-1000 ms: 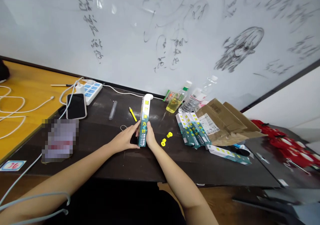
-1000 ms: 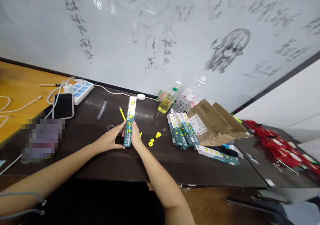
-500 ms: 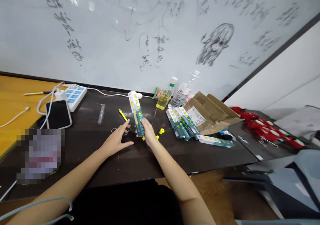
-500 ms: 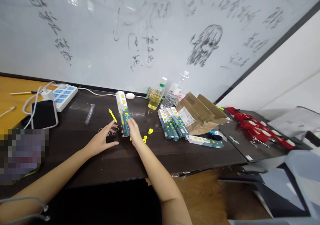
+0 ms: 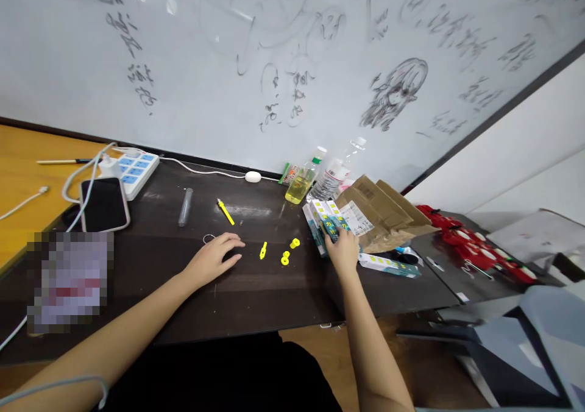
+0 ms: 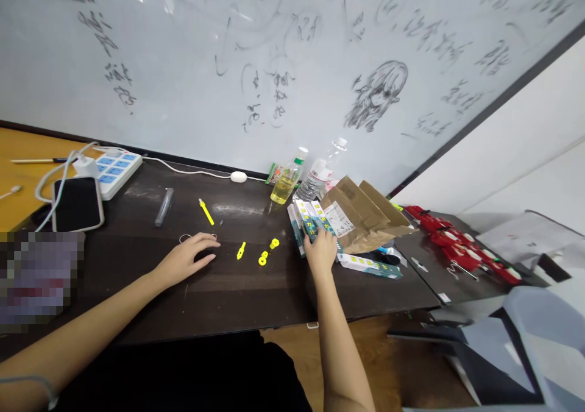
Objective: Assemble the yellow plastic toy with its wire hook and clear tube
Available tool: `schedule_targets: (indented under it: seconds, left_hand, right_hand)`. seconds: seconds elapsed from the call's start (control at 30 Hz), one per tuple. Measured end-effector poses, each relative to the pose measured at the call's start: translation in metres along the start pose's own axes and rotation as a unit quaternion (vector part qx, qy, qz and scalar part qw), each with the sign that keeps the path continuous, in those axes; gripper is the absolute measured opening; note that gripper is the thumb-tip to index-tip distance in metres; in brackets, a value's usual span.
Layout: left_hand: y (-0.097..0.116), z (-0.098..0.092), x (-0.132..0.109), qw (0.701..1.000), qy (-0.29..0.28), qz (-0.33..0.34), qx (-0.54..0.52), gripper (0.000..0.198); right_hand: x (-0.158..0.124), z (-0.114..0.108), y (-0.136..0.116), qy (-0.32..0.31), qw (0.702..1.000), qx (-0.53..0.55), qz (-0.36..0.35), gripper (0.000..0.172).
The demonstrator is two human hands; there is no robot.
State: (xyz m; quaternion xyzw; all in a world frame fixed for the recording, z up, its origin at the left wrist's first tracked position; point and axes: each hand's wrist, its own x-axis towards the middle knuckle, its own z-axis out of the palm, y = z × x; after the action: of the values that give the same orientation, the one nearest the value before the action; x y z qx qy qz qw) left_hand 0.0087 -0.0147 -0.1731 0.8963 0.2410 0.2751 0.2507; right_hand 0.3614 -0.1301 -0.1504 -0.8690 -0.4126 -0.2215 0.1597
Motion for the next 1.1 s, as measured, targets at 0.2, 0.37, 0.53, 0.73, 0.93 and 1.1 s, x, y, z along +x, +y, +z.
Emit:
schedule_targets:
  seconds: [0.2,0.37,0.53,0.73,0.93,1.1]
  left_hand:
    - [0.0,-0.002,-0.002,0.999,-0.018,0.031,-0.001,0.025]
    - [0.001,-0.004,0.003,0.999,0.0,0.023,0.029,0.025]
    - [-0.015,-0.024,0.021,0.979,0.09,-0.018,0.183,0.027]
    - [-0.041,-0.035,0.024,0.954,0.152,-0.048,0.253,0.028]
    - [-0.049,-0.031,0.023,0.957,0.142,-0.008,0.254,0.029]
    - [-0.038,-0.031,0.025,0.949,0.166,0.059,0.263,0.04]
  right_hand:
    - [-0.001,0.001,-0.008,0.015,0.998,-0.068,0.001,0.041]
    - [-0.019,-0.017,-0.054,0.047,0.995,0.004,-0.082,0.04]
    - [-0.031,-0.021,-0.149,-0.054,0.945,0.105,-0.304,0.028]
    - [-0.016,0.01,-0.253,-0.125,0.936,0.062,-0.324,0.032]
    - [-0.009,0.024,-0.288,-0.148,0.942,0.044,-0.298,0.021]
    - [-0.019,0.005,-0.262,-0.123,0.92,0.2,-0.314,0.012]
